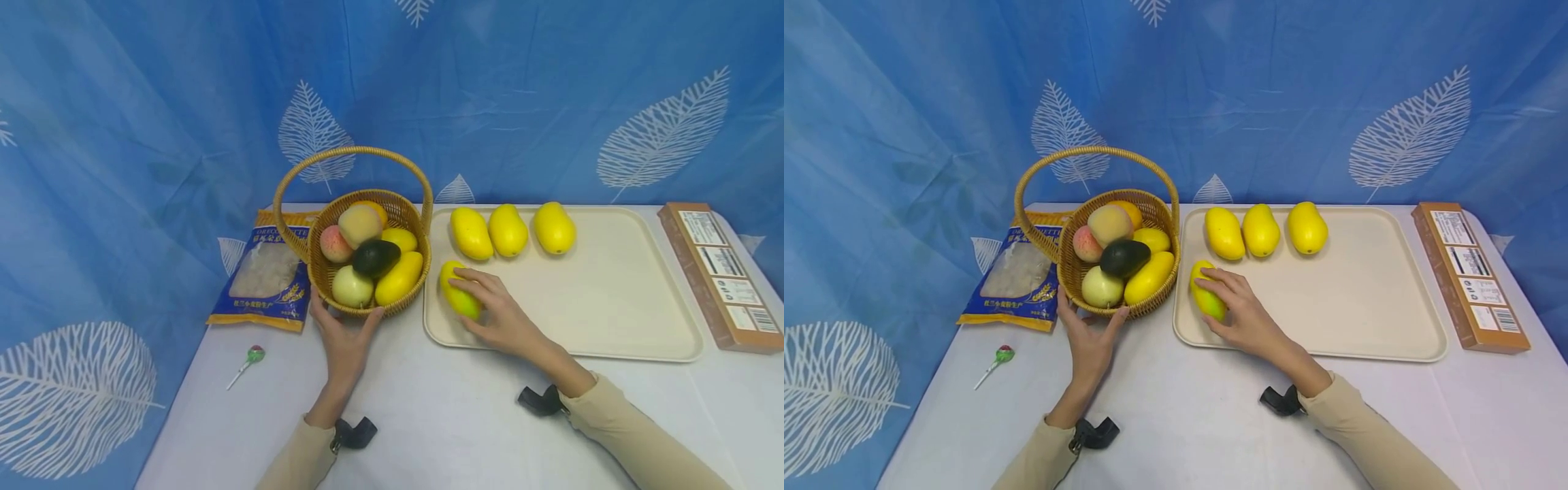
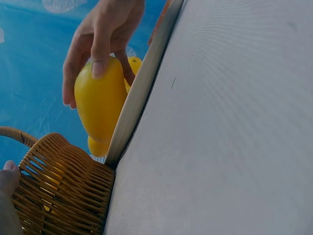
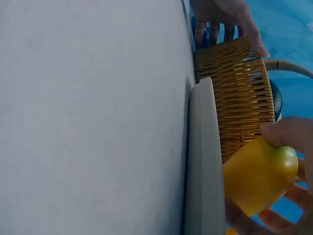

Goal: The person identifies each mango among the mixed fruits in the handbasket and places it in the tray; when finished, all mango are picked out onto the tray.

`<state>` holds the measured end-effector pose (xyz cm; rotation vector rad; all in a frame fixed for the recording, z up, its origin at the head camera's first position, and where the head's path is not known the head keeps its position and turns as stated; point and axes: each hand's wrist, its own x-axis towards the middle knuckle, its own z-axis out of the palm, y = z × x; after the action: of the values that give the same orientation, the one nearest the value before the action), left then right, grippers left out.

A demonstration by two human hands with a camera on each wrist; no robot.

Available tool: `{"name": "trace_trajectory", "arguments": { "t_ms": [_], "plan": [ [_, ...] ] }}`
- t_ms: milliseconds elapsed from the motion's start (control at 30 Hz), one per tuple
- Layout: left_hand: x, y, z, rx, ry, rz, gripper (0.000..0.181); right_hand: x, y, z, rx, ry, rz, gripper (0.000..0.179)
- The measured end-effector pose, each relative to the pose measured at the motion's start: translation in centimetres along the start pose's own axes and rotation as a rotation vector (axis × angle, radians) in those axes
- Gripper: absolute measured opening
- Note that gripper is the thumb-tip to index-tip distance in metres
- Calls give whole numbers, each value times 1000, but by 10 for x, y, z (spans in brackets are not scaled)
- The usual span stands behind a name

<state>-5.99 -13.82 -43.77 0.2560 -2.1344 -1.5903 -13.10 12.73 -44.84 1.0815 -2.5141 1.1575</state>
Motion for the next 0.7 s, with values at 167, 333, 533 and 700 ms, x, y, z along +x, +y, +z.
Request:
{"name": "trace_trajectory", "arguments": {
  "t_ms": [167, 333, 533, 700],
  "plan": [
    [0, 3, -1, -7, -3, 1, 111, -1, -4, 0, -32, 5, 88, 66],
    [-1, 1, -1, -9, -3, -8, 112, 0, -6, 1, -32, 9, 162, 64],
    [-1, 2, -2, -9, -2, -2, 112, 0, -5, -3, -79, -65, 238, 63],
    [0, 3, -2, -23, -5, 32, 112, 0, -5, -16, -140, -155, 381, 77]
  ]
}}
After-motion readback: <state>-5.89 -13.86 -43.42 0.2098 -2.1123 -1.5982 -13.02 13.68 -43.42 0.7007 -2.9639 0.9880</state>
